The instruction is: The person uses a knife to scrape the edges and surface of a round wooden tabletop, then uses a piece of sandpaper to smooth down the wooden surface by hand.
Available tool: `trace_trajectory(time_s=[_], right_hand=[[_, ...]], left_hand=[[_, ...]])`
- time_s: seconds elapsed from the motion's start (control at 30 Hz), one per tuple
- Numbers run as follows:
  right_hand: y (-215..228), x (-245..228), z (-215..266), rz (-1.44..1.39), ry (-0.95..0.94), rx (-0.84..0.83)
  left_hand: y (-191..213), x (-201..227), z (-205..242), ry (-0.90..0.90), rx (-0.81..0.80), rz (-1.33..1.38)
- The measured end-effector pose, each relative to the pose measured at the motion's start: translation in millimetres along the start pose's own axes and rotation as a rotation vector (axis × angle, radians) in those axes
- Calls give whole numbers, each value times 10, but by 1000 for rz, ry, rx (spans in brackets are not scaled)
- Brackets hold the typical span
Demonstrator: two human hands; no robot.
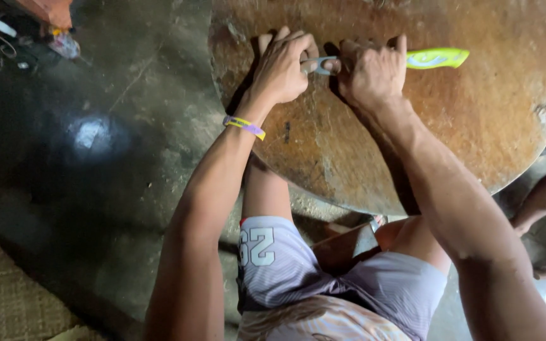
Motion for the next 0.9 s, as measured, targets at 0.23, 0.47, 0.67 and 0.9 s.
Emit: trace_trajectory(time_s=[0.23,0.47,0.67,0.9], right_hand=[[33,-35,40,43,20,-3],[34,-92,25,-10,2,-2],[47,-63,-30,-40,6,34],[101,-89,-38,-47,28,84]], left_hand=[[-83,-71,27,48,-40,-37],[-60,-78,91,113,-2,-52],[-87,-121,31,107,35,-63],[-47,-133,35,60,89,-69]])
Point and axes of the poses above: each hand's wrist, its own z-axis away from the middle knuckle, its own y-axis out of the back of the hand, x = y × z, the point moved 8 cm from there along -z, towards the middle knuckle, and after that the axes turned 5 degrees about y, right-handed, at the moved point
